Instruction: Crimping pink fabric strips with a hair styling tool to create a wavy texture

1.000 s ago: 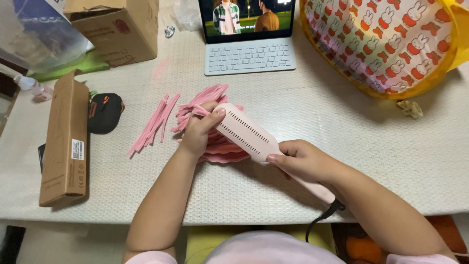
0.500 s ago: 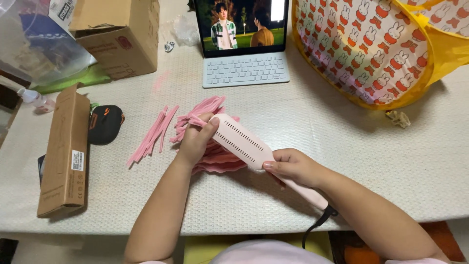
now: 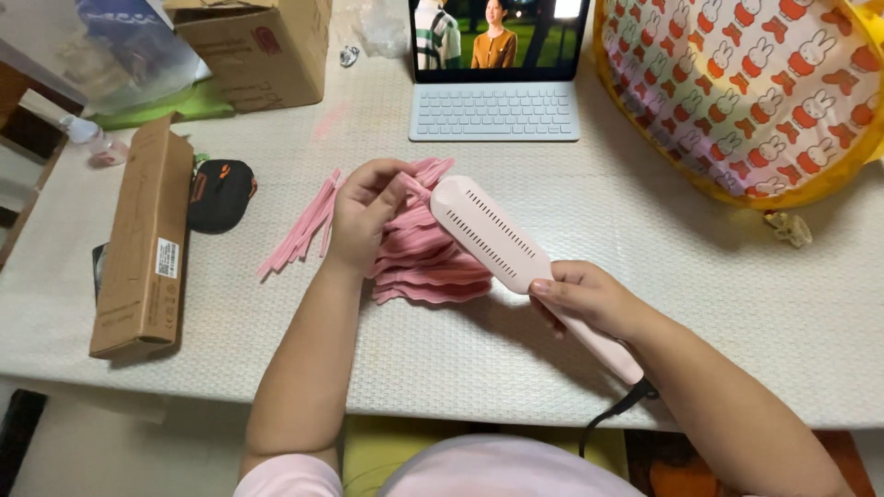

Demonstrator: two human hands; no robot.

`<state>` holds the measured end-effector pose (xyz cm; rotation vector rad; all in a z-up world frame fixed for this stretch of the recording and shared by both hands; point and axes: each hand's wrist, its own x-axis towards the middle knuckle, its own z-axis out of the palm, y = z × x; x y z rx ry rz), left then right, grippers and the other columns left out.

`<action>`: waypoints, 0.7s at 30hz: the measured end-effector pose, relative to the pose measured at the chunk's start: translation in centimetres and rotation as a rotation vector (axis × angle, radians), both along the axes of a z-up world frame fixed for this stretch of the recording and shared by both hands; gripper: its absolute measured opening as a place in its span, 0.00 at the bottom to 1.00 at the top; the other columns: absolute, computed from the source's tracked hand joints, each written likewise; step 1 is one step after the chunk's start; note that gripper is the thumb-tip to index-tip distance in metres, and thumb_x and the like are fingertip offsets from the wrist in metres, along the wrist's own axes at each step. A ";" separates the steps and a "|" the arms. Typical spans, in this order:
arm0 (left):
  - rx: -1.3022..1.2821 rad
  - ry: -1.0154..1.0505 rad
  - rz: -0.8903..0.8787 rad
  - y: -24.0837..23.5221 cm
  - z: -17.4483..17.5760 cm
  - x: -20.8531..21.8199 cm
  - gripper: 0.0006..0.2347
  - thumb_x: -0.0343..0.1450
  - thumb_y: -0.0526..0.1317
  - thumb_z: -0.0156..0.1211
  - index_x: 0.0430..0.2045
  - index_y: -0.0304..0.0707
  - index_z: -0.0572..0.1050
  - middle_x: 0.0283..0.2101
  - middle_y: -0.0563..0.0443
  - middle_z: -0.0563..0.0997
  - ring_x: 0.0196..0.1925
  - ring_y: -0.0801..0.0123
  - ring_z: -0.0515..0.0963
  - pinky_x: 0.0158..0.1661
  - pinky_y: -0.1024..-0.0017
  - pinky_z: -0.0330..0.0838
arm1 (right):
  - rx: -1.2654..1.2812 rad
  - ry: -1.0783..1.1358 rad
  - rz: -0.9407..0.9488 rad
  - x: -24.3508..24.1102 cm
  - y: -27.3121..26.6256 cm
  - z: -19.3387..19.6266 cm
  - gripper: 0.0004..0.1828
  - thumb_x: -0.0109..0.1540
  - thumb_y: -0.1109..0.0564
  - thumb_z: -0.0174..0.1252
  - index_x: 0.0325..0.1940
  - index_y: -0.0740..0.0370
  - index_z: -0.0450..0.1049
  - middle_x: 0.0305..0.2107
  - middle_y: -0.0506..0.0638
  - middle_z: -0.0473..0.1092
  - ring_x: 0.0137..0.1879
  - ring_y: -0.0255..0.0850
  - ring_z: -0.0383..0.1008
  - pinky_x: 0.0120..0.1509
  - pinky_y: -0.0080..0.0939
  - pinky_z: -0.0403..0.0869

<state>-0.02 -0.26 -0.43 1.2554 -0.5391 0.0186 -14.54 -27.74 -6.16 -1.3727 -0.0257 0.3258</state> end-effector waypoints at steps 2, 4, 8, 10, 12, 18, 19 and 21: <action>0.014 0.000 -0.011 0.1 0.1 -0.1 0.08 0.73 0.36 0.64 0.42 0.31 0.80 0.28 0.54 0.77 0.27 0.84 0.70 0.31 0.87 0.63 | -0.014 0.000 0.002 -0.2 0.1 0.2 0.15 0.64 0.55 0.60 0.29 0.70 0.74 0.12 0.61 0.71 0.16 0.45 0.77 0.21 0.43 0.77; 0.029 -0.007 -0.019 0.3 -0.2 0.3 0.09 0.72 0.38 0.68 0.42 0.33 0.80 0.31 0.54 0.80 0.31 0.83 0.73 0.35 0.86 0.67 | -0.026 -0.007 0.009 -0.1 0.1 0.4 0.14 0.64 0.55 0.60 0.29 0.69 0.74 0.12 0.60 0.71 0.16 0.45 0.77 0.21 0.42 0.77; 0.038 0.009 0.036 0.2 -1.4 0.8 0.05 0.72 0.35 0.68 0.36 0.32 0.81 0.27 0.53 0.80 0.29 0.83 0.73 0.34 0.86 0.66 | -0.042 -0.004 0.009 -0.3 -0.1 0.3 0.15 0.64 0.54 0.60 0.29 0.70 0.74 0.12 0.60 0.70 0.16 0.45 0.77 0.22 0.43 0.77; 0.035 0.013 0.055 0.1 -1.4 0.7 0.05 0.71 0.35 0.69 0.35 0.32 0.81 0.26 0.54 0.79 0.28 0.84 0.73 0.33 0.86 0.66 | -0.046 -0.007 0.014 -0.3 0.1 0.7 0.15 0.64 0.54 0.60 0.29 0.70 0.74 0.12 0.60 0.70 0.16 0.45 0.76 0.22 0.43 0.77; 0.017 -0.023 0.040 -0.1 -1.2 0.5 0.05 0.73 0.35 0.67 0.37 0.33 0.81 0.26 0.55 0.78 0.29 0.84 0.73 0.34 0.86 0.67 | -0.037 -0.009 0.010 -0.2 0.3 1.1 0.16 0.64 0.54 0.60 0.30 0.71 0.75 0.12 0.61 0.71 0.17 0.45 0.77 0.22 0.44 0.78; 0.105 0.024 0.012 0.0 -0.6 0.5 0.12 0.66 0.32 0.75 0.41 0.37 0.80 0.34 0.61 0.77 0.31 0.85 0.78 0.35 0.88 0.71 | -0.050 -0.022 0.005 -0.2 -0.1 0.7 0.15 0.65 0.55 0.59 0.29 0.69 0.74 0.12 0.60 0.71 0.17 0.45 0.77 0.23 0.42 0.77; 0.104 0.022 0.008 0.1 -0.9 0.6 0.12 0.66 0.32 0.75 0.41 0.37 0.80 0.34 0.61 0.77 0.31 0.85 0.78 0.35 0.88 0.71 | -0.050 -0.024 0.000 -0.2 0.0 0.6 0.15 0.65 0.55 0.59 0.29 0.69 0.74 0.12 0.60 0.71 0.17 0.45 0.77 0.23 0.42 0.77; 0.121 0.069 0.033 0.2 -1.6 1.0 0.13 0.65 0.31 0.76 0.40 0.35 0.80 0.33 0.60 0.75 0.30 0.85 0.78 0.33 0.89 0.71 | -0.033 -0.020 -0.002 -0.2 0.2 0.5 0.15 0.65 0.55 0.59 0.30 0.70 0.74 0.12 0.59 0.71 0.17 0.44 0.76 0.23 0.41 0.77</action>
